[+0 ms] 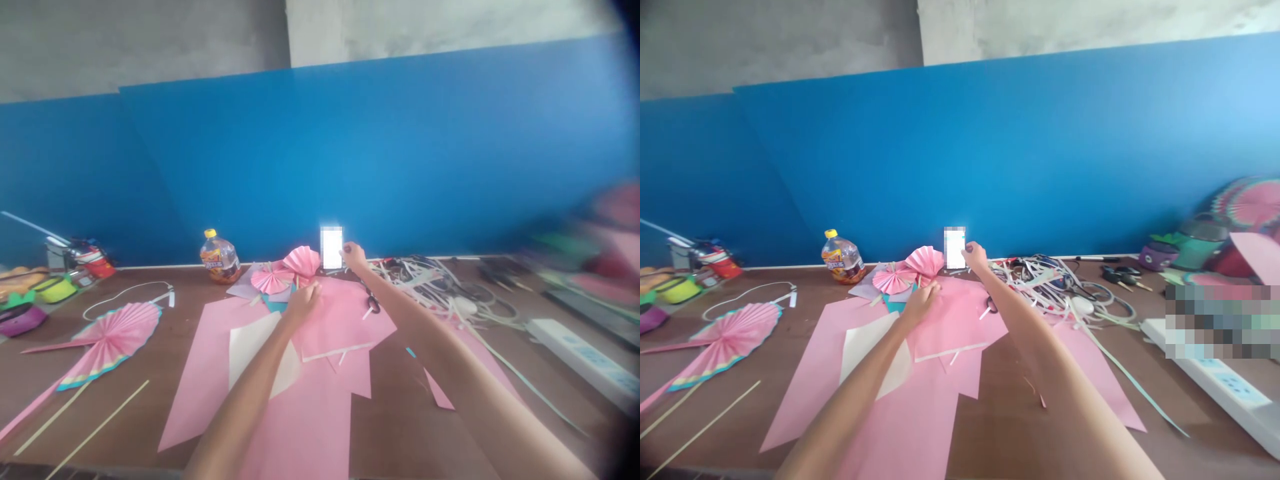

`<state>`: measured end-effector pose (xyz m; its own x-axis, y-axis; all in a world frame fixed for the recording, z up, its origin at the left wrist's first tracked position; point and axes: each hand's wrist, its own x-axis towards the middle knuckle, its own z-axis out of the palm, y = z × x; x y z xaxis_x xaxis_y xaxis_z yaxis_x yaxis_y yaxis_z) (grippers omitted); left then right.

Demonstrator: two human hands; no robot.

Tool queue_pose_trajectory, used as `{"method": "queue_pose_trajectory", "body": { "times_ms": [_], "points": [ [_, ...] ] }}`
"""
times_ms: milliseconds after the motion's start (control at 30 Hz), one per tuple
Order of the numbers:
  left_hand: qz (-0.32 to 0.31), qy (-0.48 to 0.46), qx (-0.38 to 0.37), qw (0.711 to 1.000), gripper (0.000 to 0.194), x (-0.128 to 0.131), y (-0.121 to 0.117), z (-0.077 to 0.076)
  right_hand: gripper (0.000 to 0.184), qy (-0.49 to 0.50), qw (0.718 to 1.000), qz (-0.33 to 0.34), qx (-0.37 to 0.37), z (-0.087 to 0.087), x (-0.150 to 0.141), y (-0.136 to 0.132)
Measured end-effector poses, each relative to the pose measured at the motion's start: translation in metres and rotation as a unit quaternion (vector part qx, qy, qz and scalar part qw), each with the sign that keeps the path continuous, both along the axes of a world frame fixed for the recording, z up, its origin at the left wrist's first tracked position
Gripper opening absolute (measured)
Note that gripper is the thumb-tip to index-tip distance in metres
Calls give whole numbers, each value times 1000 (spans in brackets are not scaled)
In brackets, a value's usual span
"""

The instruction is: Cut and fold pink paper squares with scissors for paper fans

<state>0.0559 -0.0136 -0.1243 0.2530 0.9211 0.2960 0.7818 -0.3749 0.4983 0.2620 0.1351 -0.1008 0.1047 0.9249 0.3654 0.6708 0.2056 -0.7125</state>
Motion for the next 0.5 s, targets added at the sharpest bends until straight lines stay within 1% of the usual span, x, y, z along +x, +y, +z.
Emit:
{"method": "queue_pose_trajectory", "body": {
  "times_ms": [167, 367, 500],
  "points": [
    [-11, -39, -22, 999, 36, -3, 2, -1, 30, 4, 1000, -4, 13, -3, -1, 4],
    [-18, -27, -34, 999, 37, -4, 5, -1, 31, 13, 1000, -4, 22, -4, -1, 6],
    [-23, -38, -40, 998, 39, -6, 7, -1, 32, 17, 1000, -5, 15, -1, 1, -2]
  ]
}}
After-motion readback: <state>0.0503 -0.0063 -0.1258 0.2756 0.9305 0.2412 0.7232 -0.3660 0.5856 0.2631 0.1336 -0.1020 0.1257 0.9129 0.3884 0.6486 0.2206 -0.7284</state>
